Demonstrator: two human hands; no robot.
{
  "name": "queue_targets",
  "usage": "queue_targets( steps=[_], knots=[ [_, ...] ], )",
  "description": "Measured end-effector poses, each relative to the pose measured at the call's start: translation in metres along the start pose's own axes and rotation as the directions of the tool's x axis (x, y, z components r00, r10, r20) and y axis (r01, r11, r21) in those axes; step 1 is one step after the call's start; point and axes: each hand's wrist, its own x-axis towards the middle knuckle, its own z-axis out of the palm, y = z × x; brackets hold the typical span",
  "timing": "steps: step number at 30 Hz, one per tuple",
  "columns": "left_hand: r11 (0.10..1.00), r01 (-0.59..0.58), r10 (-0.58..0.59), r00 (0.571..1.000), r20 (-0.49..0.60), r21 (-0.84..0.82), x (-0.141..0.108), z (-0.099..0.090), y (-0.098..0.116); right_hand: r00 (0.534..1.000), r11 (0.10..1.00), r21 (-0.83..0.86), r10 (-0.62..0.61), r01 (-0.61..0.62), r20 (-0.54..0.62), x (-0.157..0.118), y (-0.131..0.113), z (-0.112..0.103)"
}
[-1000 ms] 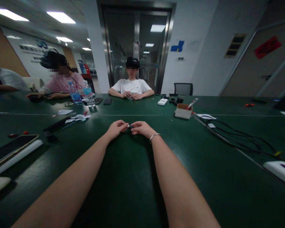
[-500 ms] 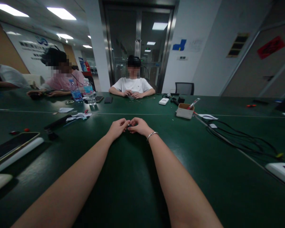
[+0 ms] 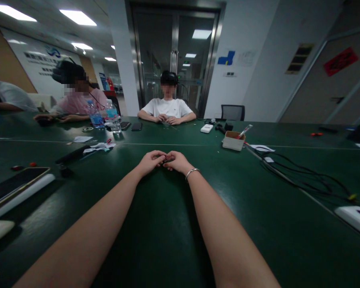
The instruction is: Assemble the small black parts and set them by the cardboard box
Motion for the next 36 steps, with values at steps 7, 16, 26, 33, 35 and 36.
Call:
queue_targets(
  steps=[7,16,26,33,35,36],
  knots=[
    [0.999,0.012,-0.013,1.0,-0.015,-0.038,0.0,-0.001,-0.001,0.999,0.98,0.195,0.029,-0.034,0.027,-0.006,-0.006,0.004],
    [0.996,0.013,-0.002,0.994,-0.113,0.09,-0.002,-0.002,0.002,0.998,0.995,0.08,0.052,-0.053,0.023,-0.006,-0.012,0.009],
    [0.883,0.12,-0.017,0.974,-0.224,0.453,-0.006,-0.007,0.013,0.98,0.959,-0.282,-0.055,-0.001,-0.19,-0.005,-0.01,0.015],
    [0.734,0.191,-0.051,0.972,-0.228,0.652,-0.009,-0.01,0.018,0.957,0.847,-0.522,-0.225,0.1,-0.181,-0.004,-0.013,0.017],
    [0.73,0.195,-0.059,0.973,-0.224,0.655,-0.009,-0.01,0.017,0.962,0.839,-0.534,-0.22,0.1,-0.165,-0.005,-0.014,0.018],
    [0.733,0.196,-0.066,0.973,-0.219,0.652,-0.008,-0.011,0.016,0.965,0.84,-0.533,-0.213,0.1,-0.156,-0.005,-0.015,0.018]
  ],
)
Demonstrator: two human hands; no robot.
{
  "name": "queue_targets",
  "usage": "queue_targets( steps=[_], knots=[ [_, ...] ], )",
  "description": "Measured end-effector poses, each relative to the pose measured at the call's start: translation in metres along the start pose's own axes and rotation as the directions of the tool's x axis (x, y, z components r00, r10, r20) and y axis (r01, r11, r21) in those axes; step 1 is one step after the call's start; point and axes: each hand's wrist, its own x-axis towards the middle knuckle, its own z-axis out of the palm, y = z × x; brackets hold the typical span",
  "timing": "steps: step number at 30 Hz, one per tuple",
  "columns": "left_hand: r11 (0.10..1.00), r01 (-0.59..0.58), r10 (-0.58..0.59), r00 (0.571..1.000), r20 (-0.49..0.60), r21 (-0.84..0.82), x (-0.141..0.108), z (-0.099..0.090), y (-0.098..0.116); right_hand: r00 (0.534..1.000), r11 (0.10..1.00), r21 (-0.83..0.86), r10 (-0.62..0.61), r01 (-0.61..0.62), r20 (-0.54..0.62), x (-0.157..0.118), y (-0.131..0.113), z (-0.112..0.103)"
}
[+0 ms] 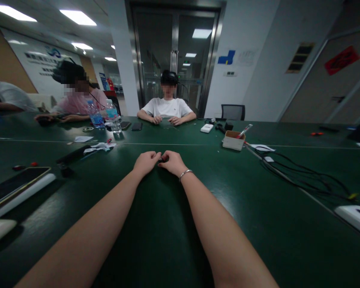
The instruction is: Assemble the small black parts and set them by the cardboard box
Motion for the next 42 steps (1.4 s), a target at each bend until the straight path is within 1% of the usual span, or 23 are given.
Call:
queue_targets(
  steps=[4,10,12,14,16,17,19,21,23,26,28,29,31,32,34,36,39,41,42],
  knots=[
    [0.999,-0.017,0.017,1.0,0.023,-0.029,0.0,0.0,0.001,0.999,0.999,0.041,-0.016,0.014,0.05,0.001,0.002,0.002],
    [0.995,-0.056,0.053,0.998,-0.041,-0.08,-0.001,0.0,0.004,0.995,0.998,0.054,-0.025,0.019,0.098,0.004,0.004,0.0],
    [0.99,-0.048,0.037,0.996,-0.082,-0.136,0.001,0.0,0.002,0.991,0.997,0.074,0.014,-0.024,0.132,0.004,0.003,-0.002],
    [0.979,-0.037,0.013,0.993,-0.119,-0.201,0.003,0.001,0.0,0.974,0.987,0.121,0.083,-0.11,0.211,0.003,0.001,-0.006],
    [0.969,-0.031,-0.004,0.99,-0.14,-0.245,0.005,0.001,-0.002,0.957,0.971,0.176,0.113,-0.164,0.268,0.002,-0.003,-0.011],
    [0.967,-0.031,-0.007,0.989,-0.149,-0.252,0.005,0.0,-0.002,0.961,0.968,0.197,0.101,-0.155,0.258,0.002,-0.005,-0.014],
    [0.971,-0.045,0.005,0.986,-0.168,-0.235,0.004,-0.001,0.0,0.986,0.976,0.206,0.04,-0.073,0.162,0.004,-0.01,-0.02],
    [0.979,-0.077,0.042,0.982,-0.186,-0.19,0.001,-0.004,0.005,0.998,0.989,0.142,-0.034,0.028,0.045,0.006,-0.015,-0.026],
    [0.985,-0.112,0.085,0.977,-0.194,-0.134,-0.003,-0.006,0.011,0.995,0.994,0.032,-0.1,0.101,-0.025,0.008,-0.018,-0.029],
    [0.989,-0.136,0.121,0.972,-0.199,-0.062,-0.007,-0.009,0.019,0.981,0.979,-0.094,-0.186,0.18,-0.061,0.01,-0.02,-0.028],
    [0.99,-0.129,0.117,0.976,-0.182,-0.057,-0.009,-0.01,0.02,0.976,0.972,-0.121,-0.21,0.202,-0.057,0.01,-0.021,-0.025],
    [0.99,-0.122,0.108,0.98,-0.169,-0.076,-0.008,-0.01,0.019,0.978,0.973,-0.12,-0.203,0.196,-0.053,0.01,-0.021,-0.024],
    [0.981,-0.107,0.082,0.985,-0.155,-0.163,-0.006,-0.01,0.015,0.988,0.987,-0.077,-0.147,0.143,-0.044,0.009,-0.023,-0.022],
    [0.969,-0.099,0.062,0.984,-0.165,-0.226,-0.004,-0.01,0.012,0.994,0.994,-0.028,-0.102,0.102,-0.025,0.008,-0.024,-0.021],
    [0.927,-0.067,-0.015,0.976,-0.216,-0.369,0.001,-0.012,0.007,0.998,0.994,0.105,-0.009,0.003,0.055,0.006,-0.026,-0.018],
    [0.872,-0.025,-0.122,0.956,-0.267,-0.489,0.008,-0.018,0.003,0.985,0.966,0.244,0.047,-0.088,0.167,0.004,-0.027,-0.015],
    [0.81,0.031,-0.24,0.929,-0.282,-0.586,0.02,-0.04,0.001,0.938,0.888,0.405,0.078,-0.219,0.337,0.001,-0.026,-0.009],
    [0.796,0.096,-0.296,0.923,-0.247,-0.598,0.029,-0.063,-0.004,0.894,0.818,0.479,0.091,-0.318,0.438,0.0,-0.023,-0.01],
    [0.811,0.14,-0.32,0.919,-0.229,-0.569,0.032,-0.076,-0.009,0.874,0.786,0.502,0.097,-0.361,0.477,0.0,-0.02,-0.015]
  ],
)
